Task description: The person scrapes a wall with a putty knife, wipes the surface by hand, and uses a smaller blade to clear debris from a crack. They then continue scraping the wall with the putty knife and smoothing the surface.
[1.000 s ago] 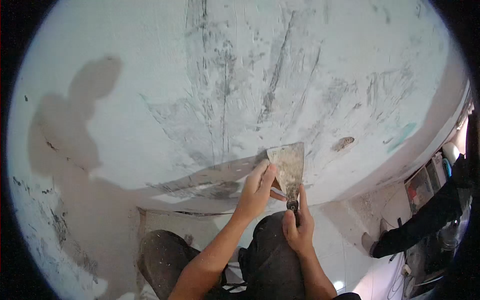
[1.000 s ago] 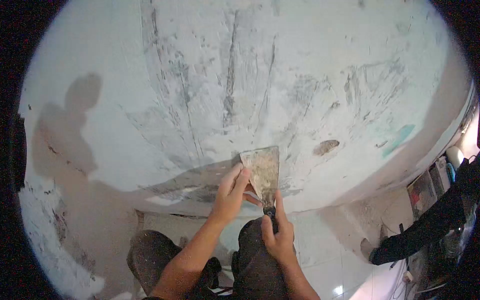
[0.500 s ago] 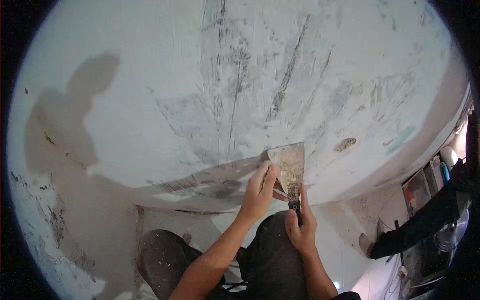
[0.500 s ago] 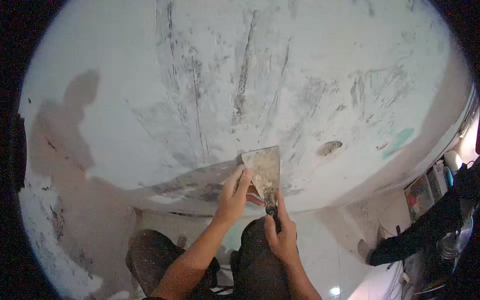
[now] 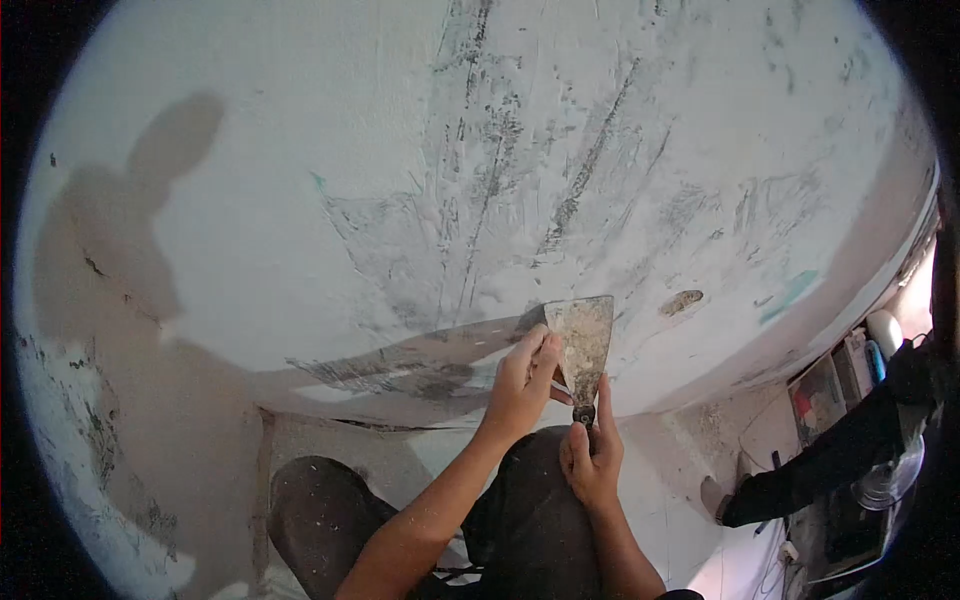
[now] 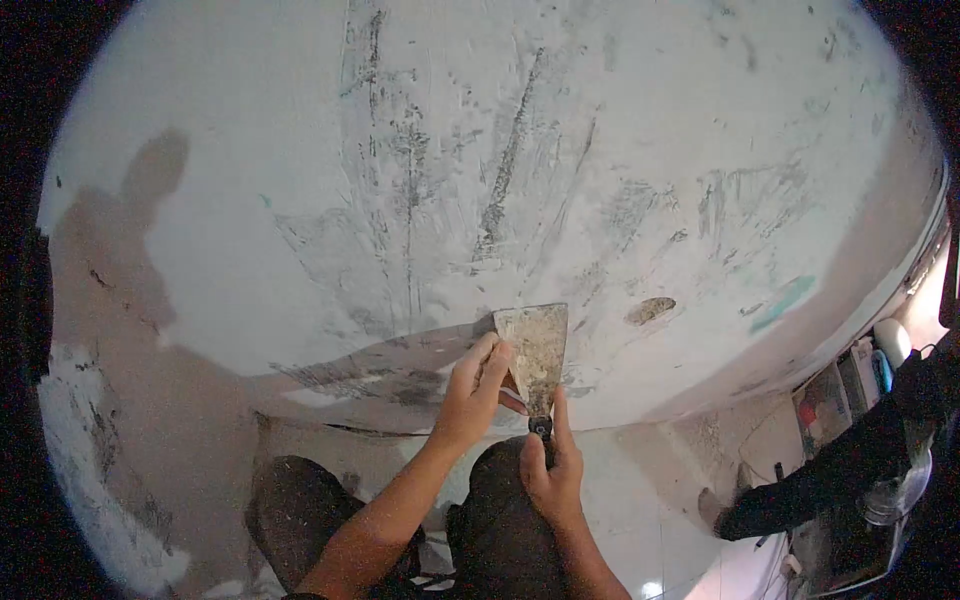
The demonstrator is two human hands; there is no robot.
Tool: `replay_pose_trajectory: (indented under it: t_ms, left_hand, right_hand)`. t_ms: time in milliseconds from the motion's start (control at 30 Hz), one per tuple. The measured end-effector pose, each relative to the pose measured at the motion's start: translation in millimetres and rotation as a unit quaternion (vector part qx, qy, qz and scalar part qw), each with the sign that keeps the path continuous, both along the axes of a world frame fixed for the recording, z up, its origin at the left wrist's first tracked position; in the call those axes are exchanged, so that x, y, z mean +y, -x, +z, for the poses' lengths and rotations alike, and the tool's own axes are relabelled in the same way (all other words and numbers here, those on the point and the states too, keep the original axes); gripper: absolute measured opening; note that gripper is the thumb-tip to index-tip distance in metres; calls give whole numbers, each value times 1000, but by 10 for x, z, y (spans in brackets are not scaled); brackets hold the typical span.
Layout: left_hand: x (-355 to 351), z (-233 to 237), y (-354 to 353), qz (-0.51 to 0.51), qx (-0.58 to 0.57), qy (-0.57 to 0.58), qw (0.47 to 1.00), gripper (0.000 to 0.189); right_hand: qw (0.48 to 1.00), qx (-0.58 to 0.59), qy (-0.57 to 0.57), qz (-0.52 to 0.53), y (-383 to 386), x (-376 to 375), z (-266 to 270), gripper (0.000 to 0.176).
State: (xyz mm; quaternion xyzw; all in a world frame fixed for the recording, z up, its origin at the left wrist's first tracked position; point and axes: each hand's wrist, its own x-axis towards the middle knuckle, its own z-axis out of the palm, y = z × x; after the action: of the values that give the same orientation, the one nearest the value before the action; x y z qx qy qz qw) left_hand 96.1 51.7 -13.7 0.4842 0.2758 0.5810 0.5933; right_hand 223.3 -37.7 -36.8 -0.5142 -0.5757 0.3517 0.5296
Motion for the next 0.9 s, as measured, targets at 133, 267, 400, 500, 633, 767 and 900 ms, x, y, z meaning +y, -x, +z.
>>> replay_pose_trajectory:
  t_ms: [133,267,400,500,633,767,900]
  left_hand:
    - [-13,-69,-32,11,-4,-1,1000,28]
    - [-33,-26,-30,36,6,5,999,28]
    - [17,-34,6,14,-6,5,1000,29]
    - [-11,-59,8,-3,3,0,1000,34]
    - [-26,-16,11,20,3,-6,1000,31]
    - [69,-118,-10,29,22,-18,999,36]
    - [-189,162,157,70,132,-42,988,46]
  right_hand:
    - [999,40,29,2,-9,-36,-65,64]
    - [1000,23,12,-5,-5,2,-94,64]
    - [1000,-11,-1,-6,-3,22,-71,64]
    - [1000,-5,7,-6,-8,-12,-61,64]
    - [1000,-17,-7,-7,-13,-26,-101,64]
    - [999,-38,-33,-1,-76,75,-181,66]
    - [980,-187,-55,-35,-153,-10,-236,72]
